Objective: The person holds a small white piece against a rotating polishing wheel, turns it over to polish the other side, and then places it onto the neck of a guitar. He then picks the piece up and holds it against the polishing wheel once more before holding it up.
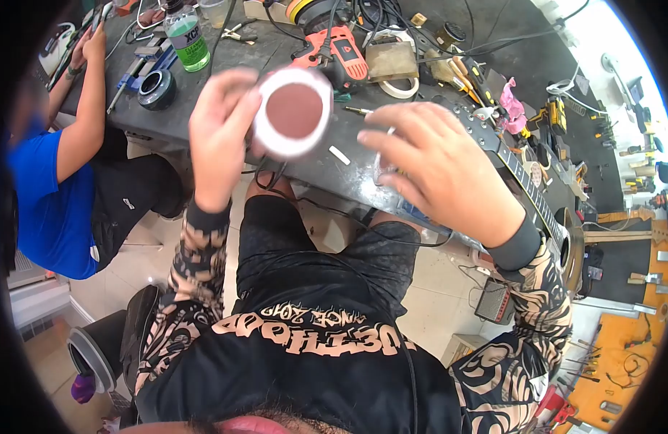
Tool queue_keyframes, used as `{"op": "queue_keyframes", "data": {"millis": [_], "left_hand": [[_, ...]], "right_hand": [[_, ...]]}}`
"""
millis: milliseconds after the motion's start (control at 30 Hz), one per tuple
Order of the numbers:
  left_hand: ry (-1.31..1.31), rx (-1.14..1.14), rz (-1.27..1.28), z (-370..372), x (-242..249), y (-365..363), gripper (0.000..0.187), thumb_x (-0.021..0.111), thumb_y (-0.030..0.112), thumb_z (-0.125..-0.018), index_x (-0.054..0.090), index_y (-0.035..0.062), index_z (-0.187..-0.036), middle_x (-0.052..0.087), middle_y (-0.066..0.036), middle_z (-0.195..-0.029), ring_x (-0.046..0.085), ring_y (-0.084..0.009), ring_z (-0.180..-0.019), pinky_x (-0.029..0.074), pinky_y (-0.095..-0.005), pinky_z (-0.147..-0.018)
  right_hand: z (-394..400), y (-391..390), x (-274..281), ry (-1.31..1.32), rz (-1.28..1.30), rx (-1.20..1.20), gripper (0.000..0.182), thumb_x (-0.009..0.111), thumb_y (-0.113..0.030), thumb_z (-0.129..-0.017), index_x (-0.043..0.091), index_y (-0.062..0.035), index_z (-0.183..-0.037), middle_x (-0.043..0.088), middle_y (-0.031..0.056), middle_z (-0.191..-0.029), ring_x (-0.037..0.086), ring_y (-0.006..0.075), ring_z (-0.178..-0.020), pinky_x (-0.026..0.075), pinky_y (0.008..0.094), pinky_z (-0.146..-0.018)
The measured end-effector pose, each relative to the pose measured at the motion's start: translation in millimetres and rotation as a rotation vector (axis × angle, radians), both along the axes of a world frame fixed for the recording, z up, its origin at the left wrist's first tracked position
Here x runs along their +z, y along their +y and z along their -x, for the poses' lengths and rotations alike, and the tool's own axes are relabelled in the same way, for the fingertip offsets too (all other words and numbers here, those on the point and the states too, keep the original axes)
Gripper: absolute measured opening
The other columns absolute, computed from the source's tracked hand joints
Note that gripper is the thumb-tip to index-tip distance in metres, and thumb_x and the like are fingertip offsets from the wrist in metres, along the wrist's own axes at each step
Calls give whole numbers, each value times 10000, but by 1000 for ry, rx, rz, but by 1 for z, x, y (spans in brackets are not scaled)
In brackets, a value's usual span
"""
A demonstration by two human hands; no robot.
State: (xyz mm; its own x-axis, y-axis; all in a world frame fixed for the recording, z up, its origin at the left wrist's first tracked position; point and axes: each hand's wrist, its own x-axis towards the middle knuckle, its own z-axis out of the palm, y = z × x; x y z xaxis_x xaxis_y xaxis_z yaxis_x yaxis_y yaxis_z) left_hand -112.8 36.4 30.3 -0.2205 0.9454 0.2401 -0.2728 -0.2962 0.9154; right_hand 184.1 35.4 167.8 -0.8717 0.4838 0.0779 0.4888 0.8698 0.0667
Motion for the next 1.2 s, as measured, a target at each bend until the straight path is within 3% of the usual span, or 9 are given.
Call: {"op": "queue_keyframes", "data": {"millis": [100, 133, 200, 267, 367, 567, 633, 833, 1200], "left_hand": [[64, -131, -80, -18, 13, 61, 448, 751, 145, -1129, 628, -30, -1523, 801, -125, -1202, 756, -139, -811, 631, -309, -738], [62, -141, -86, -23, 13, 67, 448, 751, 145, -1129, 628, -30, -1523, 801, -125, -1202, 756, -139, -811, 631, -309, -738], [508, 186, -191, -32, 9, 73, 455, 742, 128, -1126, 631, -23, -1540, 781, -137, -1299, 785, -171, -944, 640, -316, -842], [502, 124, -204, -46, 1, 50, 447, 747, 117, -1118, 641, -15, -1533, 770, -124, -1332, 780, -171, -994, 632, -313, -868], [480, -66, -193, -68, -22, 3, 426, 805, 47, -1039, 698, 15, -1450, 735, -125, -1372, 771, -219, -1088, 629, -359, -927], [630, -289, -339, -115, -49, -39, 757, 895, 295, -1006, 591, 29, -1646, 668, -231, -1557, 643, -414, -1444, 537, -483, -1180], [694, -145, -367, -130, -52, -42, 699, 891, 226, -994, 625, 25, -1609, 692, -220, -1506, 679, -414, -1369, 570, -477, -1123], [690, -75, -367, -138, -49, -39, 564, 861, 78, -984, 700, 6, -1520, 760, -170, -1341, 735, -381, -1194, 616, -434, -984], [675, -14, -370, -140, -45, -43, 530, 884, 91, -947, 749, 2, -1452, 748, -163, -1196, 722, -377, -1094, 579, -440, -960]], "right_hand": [[-30, -19, -7, 171, -69, -207, 673, 850, -163, -952, 630, -91, -1584, 604, 164, -1600, 607, 418, -1431, 485, 545, -1237], [-48, -21, -13, 184, -92, -268, 838, 894, -201, -925, 544, -97, -1679, 583, 186, -1630, 592, 453, -1449, 482, 547, -1244], [-81, -35, -20, 185, -37, -398, 910, 922, -230, -902, 510, -95, -1702, 578, 200, -1633, 584, 467, -1462, 479, 545, -1251], [-124, -44, -34, 106, 80, -574, 1105, 997, -286, -826, 427, -83, -1751, 565, 231, -1639, 565, 487, -1501, 460, 547, -1279], [-152, -47, -45, 238, 326, -606, 1155, 1034, -290, -768, 441, -109, -1742, 584, 196, -1626, 636, 445, -1441, 546, 507, -1198], [-150, -46, -46, 152, 174, -557, 1150, 1044, -272, -732, 464, -115, -1713, 634, 181, -1535, 681, 439, -1366, 599, 501, -1102], [-152, -45, -48, 148, 168, -553, 1157, 1046, -264, -721, 465, -114, -1711, 644, 180, -1516, 691, 440, -1342, 605, 505, -1092], [-163, -49, -58, 177, 130, -529, 1212, 1047, -228, -676, 452, -147, -1728, 652, 177, -1495, 696, 444, -1327, 601, 496, -1078], [-160, -52, -65, 240, 58, -489, 1092, 1006, -183, -713, 506, -137, -1683, 675, 181, -1437, 698, 417, -1305, 599, 494, -1082]]}}
